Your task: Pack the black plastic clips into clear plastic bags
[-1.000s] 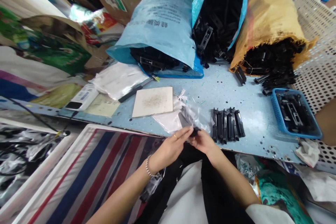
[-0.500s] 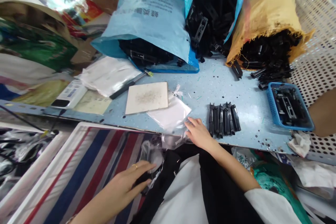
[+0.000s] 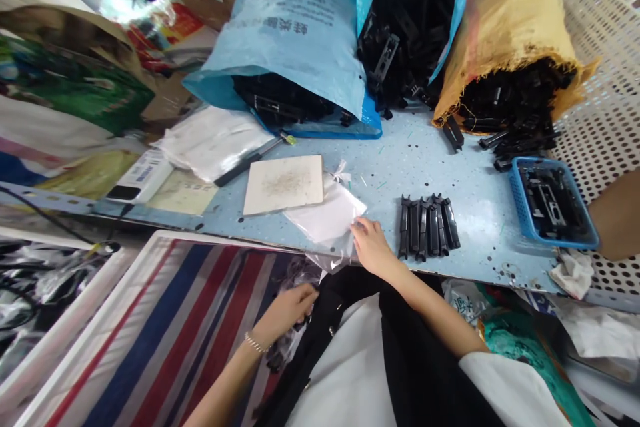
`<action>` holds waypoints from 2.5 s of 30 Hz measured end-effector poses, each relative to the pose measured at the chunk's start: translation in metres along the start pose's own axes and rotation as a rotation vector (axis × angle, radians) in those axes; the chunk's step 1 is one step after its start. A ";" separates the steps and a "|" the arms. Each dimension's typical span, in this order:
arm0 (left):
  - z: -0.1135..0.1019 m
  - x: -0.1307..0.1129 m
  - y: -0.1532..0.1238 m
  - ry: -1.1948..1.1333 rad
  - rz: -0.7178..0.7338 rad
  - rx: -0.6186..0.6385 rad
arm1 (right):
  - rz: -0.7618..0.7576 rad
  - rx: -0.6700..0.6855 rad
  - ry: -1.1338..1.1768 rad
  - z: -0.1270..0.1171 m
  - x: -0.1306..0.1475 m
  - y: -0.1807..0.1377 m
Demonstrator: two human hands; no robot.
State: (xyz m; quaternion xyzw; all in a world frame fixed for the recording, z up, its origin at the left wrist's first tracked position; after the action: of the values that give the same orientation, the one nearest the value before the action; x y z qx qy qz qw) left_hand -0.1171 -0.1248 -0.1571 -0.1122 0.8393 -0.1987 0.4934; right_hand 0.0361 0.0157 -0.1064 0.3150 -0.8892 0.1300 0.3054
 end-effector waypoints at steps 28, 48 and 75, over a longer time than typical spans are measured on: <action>0.011 -0.113 0.105 -0.613 0.268 -0.015 | 0.287 -0.089 0.336 -0.053 -0.020 -0.012; -0.004 -0.132 0.091 0.029 0.506 -0.251 | 0.661 0.191 -0.486 -0.101 -0.064 -0.055; 0.018 -0.183 0.005 0.113 0.862 0.046 | 0.410 -0.164 1.134 -0.027 -0.021 -0.050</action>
State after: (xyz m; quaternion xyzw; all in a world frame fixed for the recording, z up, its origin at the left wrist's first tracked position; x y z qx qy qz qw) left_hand -0.0120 -0.0542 -0.0232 0.2705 0.8304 0.0009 0.4872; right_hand 0.0932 -0.0012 -0.0968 -0.0056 -0.6376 0.2646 0.7235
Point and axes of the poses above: each hand's wrist, its own y-axis towards the middle knuckle, its own z-axis out of the palm, x = y × z, the point moved 9 cm from there along y, towards the middle knuckle, and after that the axes turned 4 degrees about x, right-handed, at the moved point
